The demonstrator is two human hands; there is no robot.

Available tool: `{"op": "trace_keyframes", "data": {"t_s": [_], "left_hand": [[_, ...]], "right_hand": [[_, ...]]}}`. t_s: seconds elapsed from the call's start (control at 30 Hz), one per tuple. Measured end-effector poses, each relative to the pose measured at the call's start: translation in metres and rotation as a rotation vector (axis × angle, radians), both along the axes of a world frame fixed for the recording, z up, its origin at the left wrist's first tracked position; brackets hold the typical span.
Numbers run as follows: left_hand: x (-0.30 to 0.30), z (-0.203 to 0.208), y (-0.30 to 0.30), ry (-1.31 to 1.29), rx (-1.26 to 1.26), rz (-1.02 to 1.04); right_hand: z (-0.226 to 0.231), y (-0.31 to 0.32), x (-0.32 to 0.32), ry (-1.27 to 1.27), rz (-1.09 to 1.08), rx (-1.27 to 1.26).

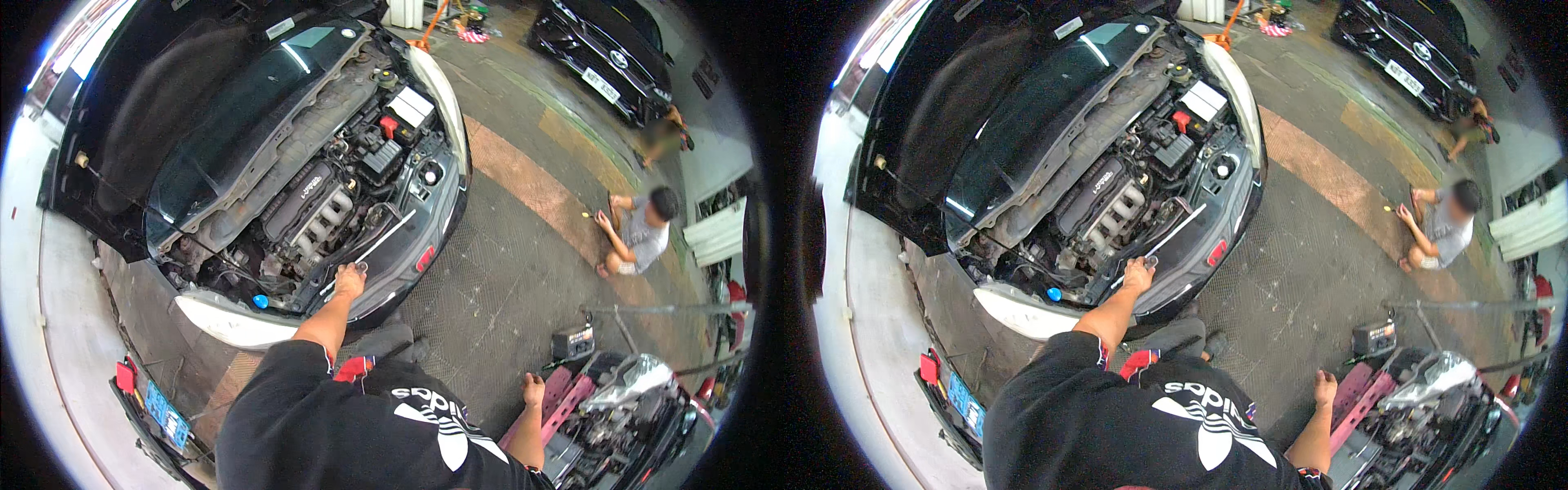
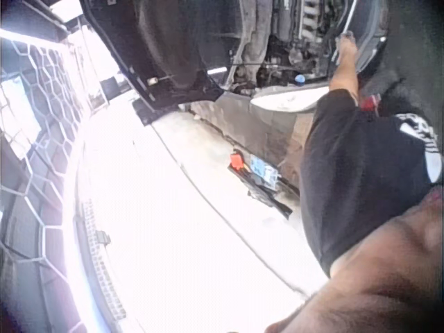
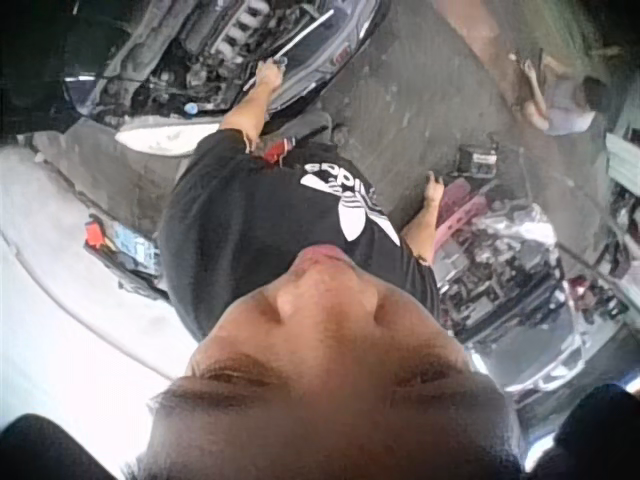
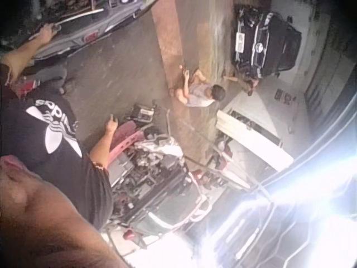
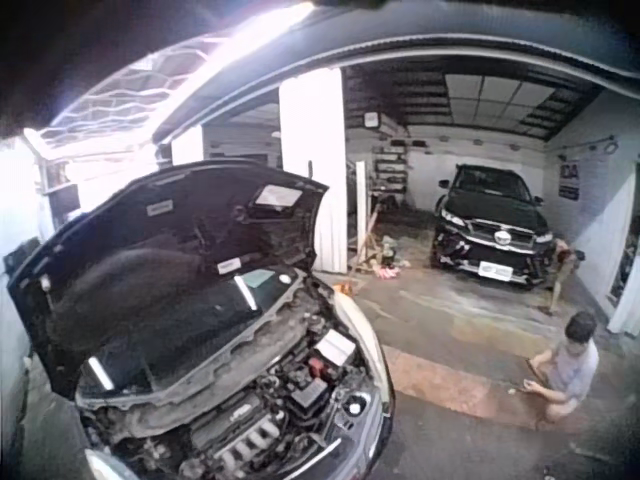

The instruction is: The person works on a car engine with the hood open, using a wrench to tighten bolts on the engine block. They move around the front of the vehicle to access different areas, occasionally picking up tools from a toolbox on the floor.

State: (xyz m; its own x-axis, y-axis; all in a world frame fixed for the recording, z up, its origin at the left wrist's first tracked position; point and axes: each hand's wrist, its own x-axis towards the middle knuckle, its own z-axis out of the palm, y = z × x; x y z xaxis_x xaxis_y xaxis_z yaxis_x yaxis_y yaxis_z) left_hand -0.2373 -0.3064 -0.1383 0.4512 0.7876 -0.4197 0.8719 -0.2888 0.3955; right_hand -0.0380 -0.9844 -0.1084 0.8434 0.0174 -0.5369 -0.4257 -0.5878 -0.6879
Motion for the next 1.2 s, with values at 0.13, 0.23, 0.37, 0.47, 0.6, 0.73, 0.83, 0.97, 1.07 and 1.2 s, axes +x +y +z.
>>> {"op": "trace_keyframes", "data": {"t_s": [0.13,0.23,0.37,0.47,0.6,0.73,0.83,0.97,1.07,1.2], "left_hand": [[0.029,0.002,0.02,0.089,0.055,-0.058],[0.043,-0.004,0.033,0.21,0.052,-0.161],[0.049,-0.013,0.04,0.213,0.065,-0.156],[0.05,-0.005,0.041,0.198,0.095,-0.163],[0.053,0.036,0.047,0.119,0.122,-0.178],[0.072,0.102,0.044,0.007,0.072,-0.252],[0.114,0.151,0.025,-0.079,0.006,-0.277],[0.183,0.193,-0.007,-0.201,-0.031,-0.282],[0.226,0.207,-0.012,0.014,-0.269,-0.188],[0.258,0.216,-0.011,-0.029,-0.298,-0.213]], "right_hand": [[0.008,0.067,0.079,-0.053,0.215,-0.004],[0.015,0.119,0.113,-0.101,0.442,-0.152],[0.031,0.194,0.143,-0.004,0.543,-0.136],[0.052,0.266,0.174,-0.066,0.694,-0.116],[0.104,0.381,0.207,-0.273,0.988,-0.214],[0.144,0.503,0.212,-0.702,1.329,-0.04],[0.15,0.567,0.216,-0.919,1.632,0.016],[0.132,0.606,0.253,-0.672,1.922,-0.102],[0.116,0.612,0.299,-0.6,2.049,-0.113],[0.092,0.629,0.345,-0.686,2.138,0.06]]}}
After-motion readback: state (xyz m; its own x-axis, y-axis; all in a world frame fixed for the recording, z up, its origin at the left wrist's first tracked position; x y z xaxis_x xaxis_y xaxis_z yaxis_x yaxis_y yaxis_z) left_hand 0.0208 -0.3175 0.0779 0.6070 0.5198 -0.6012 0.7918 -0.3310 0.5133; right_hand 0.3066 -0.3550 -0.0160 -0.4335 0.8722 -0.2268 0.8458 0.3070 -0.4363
